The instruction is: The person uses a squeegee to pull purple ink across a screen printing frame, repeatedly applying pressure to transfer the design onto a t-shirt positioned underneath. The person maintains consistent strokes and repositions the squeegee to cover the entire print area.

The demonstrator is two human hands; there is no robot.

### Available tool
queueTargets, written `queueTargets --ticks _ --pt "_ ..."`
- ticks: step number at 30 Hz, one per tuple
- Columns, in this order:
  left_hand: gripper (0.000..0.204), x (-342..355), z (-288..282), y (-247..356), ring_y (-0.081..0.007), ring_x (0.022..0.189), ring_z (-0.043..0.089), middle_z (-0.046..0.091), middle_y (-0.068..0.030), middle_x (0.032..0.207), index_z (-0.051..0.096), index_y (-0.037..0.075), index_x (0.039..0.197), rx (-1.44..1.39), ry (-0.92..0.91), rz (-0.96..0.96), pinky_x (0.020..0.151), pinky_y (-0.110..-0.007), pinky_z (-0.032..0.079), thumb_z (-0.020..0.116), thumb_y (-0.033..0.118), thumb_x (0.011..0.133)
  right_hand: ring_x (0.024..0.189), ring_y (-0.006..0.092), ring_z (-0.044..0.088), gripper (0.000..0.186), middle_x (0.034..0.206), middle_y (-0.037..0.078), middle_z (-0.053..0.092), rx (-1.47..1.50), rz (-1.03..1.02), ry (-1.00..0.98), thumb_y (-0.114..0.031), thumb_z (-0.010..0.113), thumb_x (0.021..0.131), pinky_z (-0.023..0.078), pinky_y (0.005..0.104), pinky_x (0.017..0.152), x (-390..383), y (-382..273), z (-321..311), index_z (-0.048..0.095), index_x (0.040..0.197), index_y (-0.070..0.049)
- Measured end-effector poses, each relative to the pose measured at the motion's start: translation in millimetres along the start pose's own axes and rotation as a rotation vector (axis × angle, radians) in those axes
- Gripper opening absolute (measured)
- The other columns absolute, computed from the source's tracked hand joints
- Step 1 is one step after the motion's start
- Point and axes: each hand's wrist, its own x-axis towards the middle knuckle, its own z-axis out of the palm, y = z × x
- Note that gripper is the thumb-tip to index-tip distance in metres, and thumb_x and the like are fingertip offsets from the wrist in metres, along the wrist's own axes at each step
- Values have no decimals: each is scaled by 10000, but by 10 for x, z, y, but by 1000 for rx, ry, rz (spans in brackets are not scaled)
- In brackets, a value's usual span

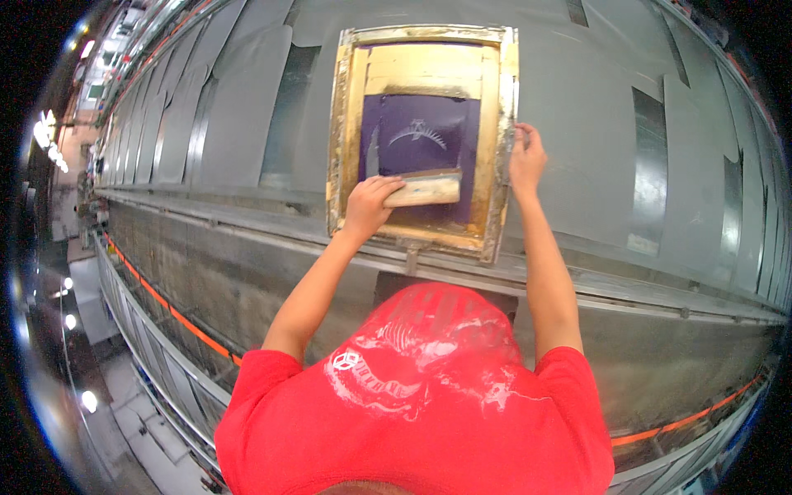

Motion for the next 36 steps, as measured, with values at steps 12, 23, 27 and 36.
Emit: queueTargets --ticks 12,23,27,36 --pt "518 -592 -245 -491 -260 1144 616 689 -32 1236 710 115 1182 -15 -27 24 943 -415 485 675 -16 682 737 283 609 220 807 160 646 -89 17 22 -246 562 1013 477 410 732 -196 -131 511 682 1112 -90" --pt "411 258 191 -724 -252 1125 642 719 -34 1201 748 133 1106 47 6 93 934 -419 503 633 -32 747 1047 292 596 367 1176 136 634 -628 -294 -213 -333 660 958 488 415 894 12 -136 49 674 1243 -102" --pt "438 1290 40 -1004 -266 1018 690 747 -45 1108 767 179 1073 -57 -160 -54 888 -387 558 692 -42 702 1164 328 574 514 1252 138 627 -467 -559 -465 -336 748 868 482 417 991 80 -1040 307 643 1291 -64" --pt "312 987 287 -983 -218 1015 684 756 -16 1067 769 134 1016 -28 -45 99 845 -369 527 642 11 758 1159 330 577 524 1216 126 643 -428 -504 -559 -5 795 695 481 418 1007 -417 -679 602 668 1203 -27"
